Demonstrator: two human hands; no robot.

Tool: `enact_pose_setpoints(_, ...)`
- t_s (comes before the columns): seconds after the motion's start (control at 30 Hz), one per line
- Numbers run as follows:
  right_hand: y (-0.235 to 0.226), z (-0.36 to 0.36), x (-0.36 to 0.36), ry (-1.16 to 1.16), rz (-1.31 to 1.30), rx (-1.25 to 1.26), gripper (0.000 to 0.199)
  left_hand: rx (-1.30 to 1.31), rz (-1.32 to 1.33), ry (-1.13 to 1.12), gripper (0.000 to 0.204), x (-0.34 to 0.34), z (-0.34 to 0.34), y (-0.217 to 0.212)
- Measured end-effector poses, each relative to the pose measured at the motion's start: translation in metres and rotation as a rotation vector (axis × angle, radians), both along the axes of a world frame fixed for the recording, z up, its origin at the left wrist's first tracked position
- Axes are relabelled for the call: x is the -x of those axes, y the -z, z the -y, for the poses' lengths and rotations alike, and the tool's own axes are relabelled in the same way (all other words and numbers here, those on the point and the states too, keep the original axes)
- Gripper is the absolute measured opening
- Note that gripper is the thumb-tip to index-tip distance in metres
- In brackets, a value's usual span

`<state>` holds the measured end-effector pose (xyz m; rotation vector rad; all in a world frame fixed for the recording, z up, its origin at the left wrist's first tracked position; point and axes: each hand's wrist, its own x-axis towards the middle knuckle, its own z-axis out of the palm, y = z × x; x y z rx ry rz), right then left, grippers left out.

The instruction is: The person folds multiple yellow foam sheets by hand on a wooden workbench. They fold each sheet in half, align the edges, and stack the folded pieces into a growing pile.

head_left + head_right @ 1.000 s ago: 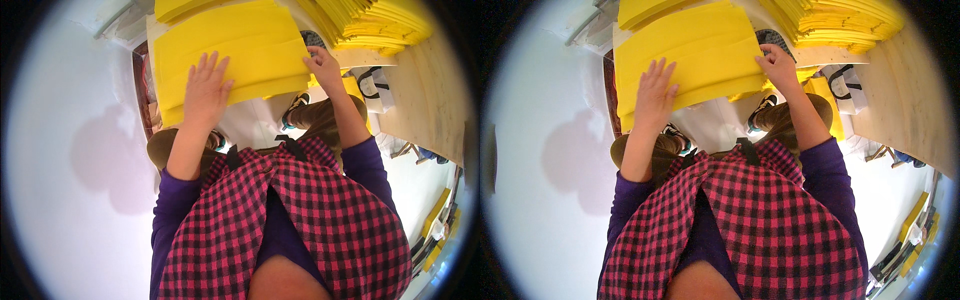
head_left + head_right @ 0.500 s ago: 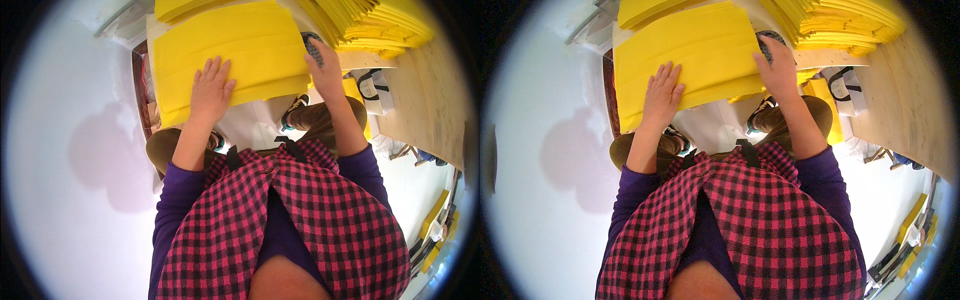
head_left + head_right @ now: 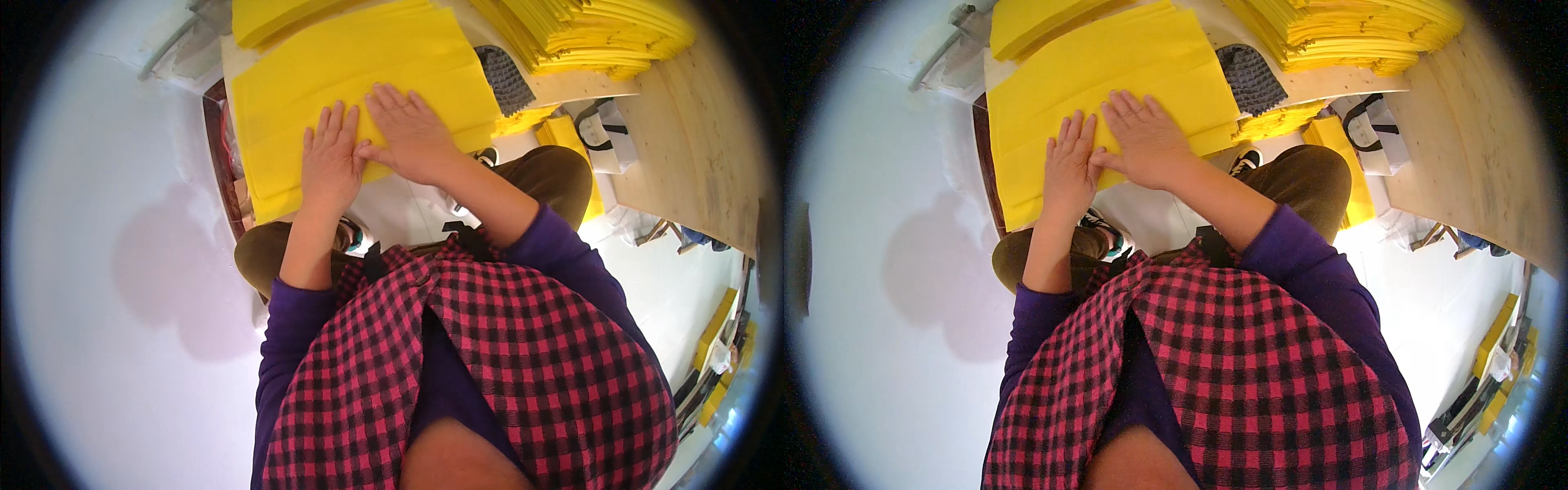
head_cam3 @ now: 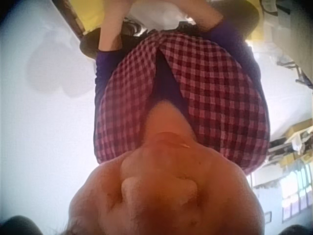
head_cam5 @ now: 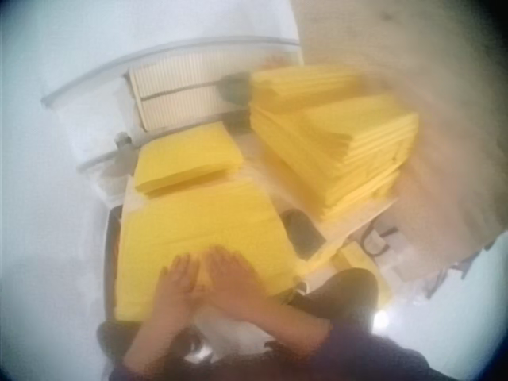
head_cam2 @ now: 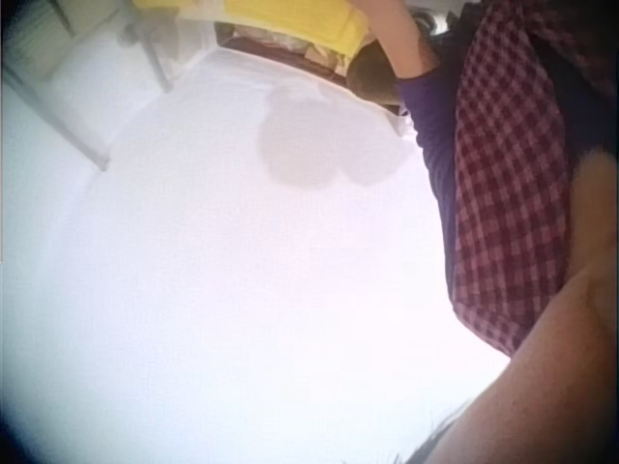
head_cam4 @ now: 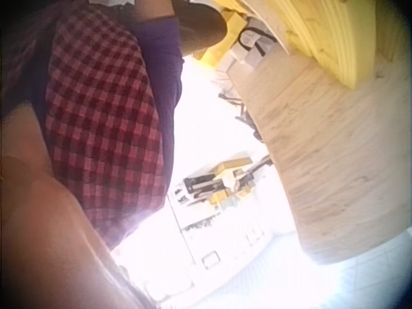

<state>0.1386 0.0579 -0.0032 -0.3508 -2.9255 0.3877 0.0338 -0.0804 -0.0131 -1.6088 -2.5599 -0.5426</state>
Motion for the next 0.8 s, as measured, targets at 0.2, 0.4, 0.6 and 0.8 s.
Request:
enact_pose_setpoints(0.2,0.008,-0.039,-0.030,0.090,0.061,-0.145,0.080,0.042,-0.011,-0.048,0.055,0.003,0.000,-0.004)
enact_pose_setpoints(0.4,0.005,-0.069,-0.057,0.058,0.036,-0.120,0.078,0.047,-0.012,-0.014,0.062,0.014,0.027,-0.010)
enact_pose_setpoints(0.6,-0.005,-0.088,-0.078,-0.079,-0.101,-0.037,0.054,-0.001,0.079,0.072,0.058,0.029,0.046,-0.020)
enact_pose_setpoints(0.8,-0.012,-0.092,-0.079,-0.161,-0.128,-0.100,0.041,0.057,-0.001,0.200,0.045,0.037,0.057,-0.027)
